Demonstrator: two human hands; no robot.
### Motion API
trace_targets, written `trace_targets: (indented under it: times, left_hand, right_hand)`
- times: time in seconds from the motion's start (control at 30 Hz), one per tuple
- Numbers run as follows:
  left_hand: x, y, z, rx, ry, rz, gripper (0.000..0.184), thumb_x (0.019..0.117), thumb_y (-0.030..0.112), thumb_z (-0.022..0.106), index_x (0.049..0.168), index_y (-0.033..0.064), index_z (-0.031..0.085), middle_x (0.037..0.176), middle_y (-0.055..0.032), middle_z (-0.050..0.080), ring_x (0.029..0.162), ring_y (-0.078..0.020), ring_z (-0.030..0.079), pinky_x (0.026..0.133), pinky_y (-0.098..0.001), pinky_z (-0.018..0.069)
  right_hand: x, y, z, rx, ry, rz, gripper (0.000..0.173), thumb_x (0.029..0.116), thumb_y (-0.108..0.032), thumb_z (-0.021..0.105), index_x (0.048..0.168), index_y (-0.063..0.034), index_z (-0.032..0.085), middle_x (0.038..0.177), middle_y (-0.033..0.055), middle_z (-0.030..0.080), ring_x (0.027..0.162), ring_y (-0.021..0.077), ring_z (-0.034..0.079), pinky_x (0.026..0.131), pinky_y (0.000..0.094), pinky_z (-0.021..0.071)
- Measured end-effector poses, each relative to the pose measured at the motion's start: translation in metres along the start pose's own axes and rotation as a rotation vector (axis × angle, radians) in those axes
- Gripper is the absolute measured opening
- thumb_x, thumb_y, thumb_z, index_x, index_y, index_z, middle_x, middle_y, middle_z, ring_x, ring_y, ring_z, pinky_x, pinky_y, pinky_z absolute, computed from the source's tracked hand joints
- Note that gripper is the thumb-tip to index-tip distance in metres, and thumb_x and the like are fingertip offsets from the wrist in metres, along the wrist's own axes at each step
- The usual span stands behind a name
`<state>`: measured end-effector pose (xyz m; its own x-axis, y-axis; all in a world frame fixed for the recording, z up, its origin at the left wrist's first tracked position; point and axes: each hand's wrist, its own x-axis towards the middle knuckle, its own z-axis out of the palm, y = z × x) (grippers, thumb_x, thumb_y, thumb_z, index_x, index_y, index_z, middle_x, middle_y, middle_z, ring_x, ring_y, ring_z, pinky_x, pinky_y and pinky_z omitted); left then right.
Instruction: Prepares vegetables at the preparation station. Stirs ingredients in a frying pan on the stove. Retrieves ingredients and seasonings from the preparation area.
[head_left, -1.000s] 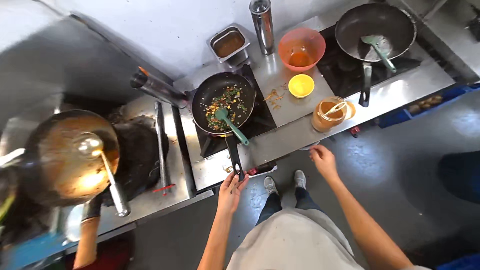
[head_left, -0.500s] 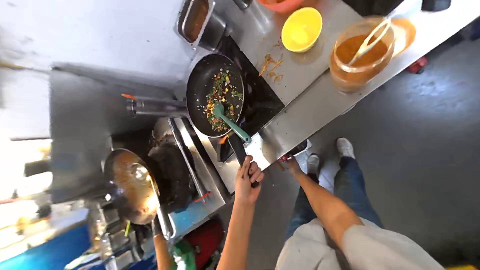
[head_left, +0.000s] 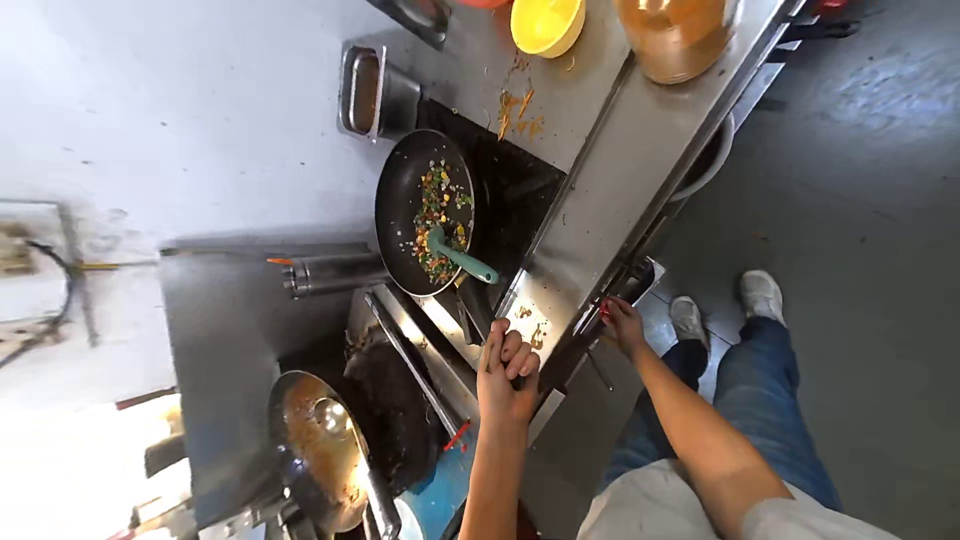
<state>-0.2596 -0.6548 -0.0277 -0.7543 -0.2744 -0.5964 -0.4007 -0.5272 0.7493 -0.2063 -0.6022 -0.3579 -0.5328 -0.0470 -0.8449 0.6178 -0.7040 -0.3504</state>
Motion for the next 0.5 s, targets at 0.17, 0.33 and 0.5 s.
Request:
trace_targets:
  times: [0.17,0.33,0.5]
  left_hand:
    - [0.007,-0.004,-0.003,0.014,-0.035,0.013,0.043,0.1126,0.031,0.028,0.092,0.0113,0.061,0.054,0.0070,0.047,0.039,-0.0008,0.046,0.040,-0.0133,0.0434]
    - [0.005,-0.018,0.003,0.040,-0.074,0.008,0.045,0.1128,0.034,0.027,0.092,0.0109,0.060,0.054,0.0068,0.047,0.040,-0.0011,0.047,0.040,-0.0137,0.0436]
    - [0.035,-0.008,0.015,0.156,0.006,0.088,0.040,0.1120,0.036,0.033,0.088,0.0168,0.059,0.051,0.0098,0.044,0.037,0.0015,0.042,0.037,-0.0111,0.0370]
  right_hand:
    - [0.000,-0.009,-0.003,-0.018,-0.032,0.070,0.035,0.1075,-0.021,0.058,0.137,-0.0043,0.059,0.117,0.0189,0.067,0.093,0.0214,0.068,0.082,0.0376,0.0581]
    - [-0.002,-0.005,-0.013,-0.002,-0.029,0.156,0.049,0.1072,-0.038,0.057,0.148,-0.0125,0.050,0.130,0.0203,0.065,0.109,0.0305,0.067,0.089,0.0487,0.0560]
    - [-0.026,-0.017,-0.090,-0.110,0.006,0.157,0.041,0.1119,-0.026,0.046,0.143,-0.0006,0.052,0.125,0.0212,0.065,0.103,0.0264,0.067,0.088,0.0425,0.0558]
